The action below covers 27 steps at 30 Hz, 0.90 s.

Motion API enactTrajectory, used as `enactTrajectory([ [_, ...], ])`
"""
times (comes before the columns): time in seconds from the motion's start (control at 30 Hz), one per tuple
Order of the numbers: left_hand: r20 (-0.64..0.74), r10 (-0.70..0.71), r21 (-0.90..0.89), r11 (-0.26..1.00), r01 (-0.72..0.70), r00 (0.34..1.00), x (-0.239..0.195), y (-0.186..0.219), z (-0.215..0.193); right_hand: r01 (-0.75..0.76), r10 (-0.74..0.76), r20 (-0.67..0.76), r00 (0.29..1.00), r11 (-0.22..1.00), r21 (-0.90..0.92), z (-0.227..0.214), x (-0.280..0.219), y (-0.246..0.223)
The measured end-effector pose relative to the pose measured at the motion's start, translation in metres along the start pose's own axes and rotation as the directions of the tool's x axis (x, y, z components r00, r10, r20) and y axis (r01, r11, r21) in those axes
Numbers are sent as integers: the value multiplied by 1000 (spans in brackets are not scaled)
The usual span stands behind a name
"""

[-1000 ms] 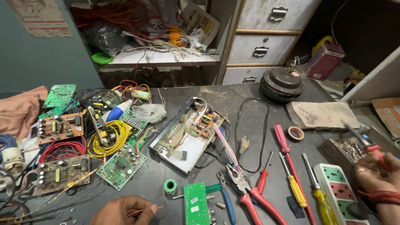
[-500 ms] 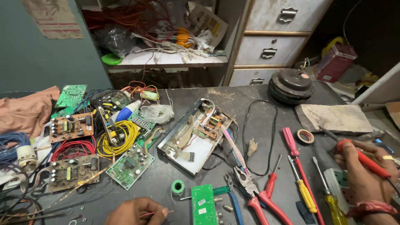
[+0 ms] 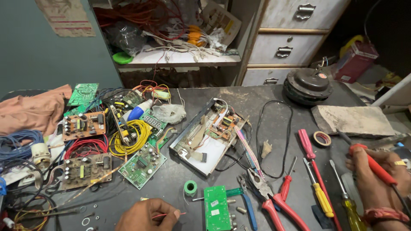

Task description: The person strips the insulation from a red wire using pliers, then solders the wire to a green circuit board using a soldering iron and solder. The person handles the wire, pliers, soldering iron, and circuit board throughout the task.

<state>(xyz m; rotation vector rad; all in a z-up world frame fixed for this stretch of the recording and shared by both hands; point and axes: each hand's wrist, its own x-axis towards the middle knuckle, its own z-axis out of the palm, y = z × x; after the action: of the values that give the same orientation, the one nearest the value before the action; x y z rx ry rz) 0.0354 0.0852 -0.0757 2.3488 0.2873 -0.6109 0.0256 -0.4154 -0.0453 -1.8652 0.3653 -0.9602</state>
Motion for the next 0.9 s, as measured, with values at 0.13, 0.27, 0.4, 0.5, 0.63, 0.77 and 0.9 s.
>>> enactTrajectory([
  [0.13,-2,2,-4,1000,-2,1000,0,0,-2,-66,63,-59,996,996,-58,5,-3,3],
  [0.27,-25,11,-41,999,-12,1000,-8,5,-5,13,-12,-66,998,1000,4,9,-7,5],
  [0.4,-41,21,-39,999,-23,999,-22,17,-11,-106,93,-59,994,954,-281,20,-5,6],
  [0.5,-58,9,-83,996,-13,998,-39,20,-19,-144,140,-33,990,971,-192,30,-11,4],
  [0.63,-25,2,-147,989,-6,1000,-47,30,-29,-180,176,42,984,973,145,33,-34,-4],
  [0.77,-27,-45,-123,992,41,999,-53,41,-26,-270,161,278,947,868,418,25,-84,-23],
  [0.9,18,-61,-135,989,63,998,-56,47,-24,-486,361,368,857,804,343,47,-132,-43],
])
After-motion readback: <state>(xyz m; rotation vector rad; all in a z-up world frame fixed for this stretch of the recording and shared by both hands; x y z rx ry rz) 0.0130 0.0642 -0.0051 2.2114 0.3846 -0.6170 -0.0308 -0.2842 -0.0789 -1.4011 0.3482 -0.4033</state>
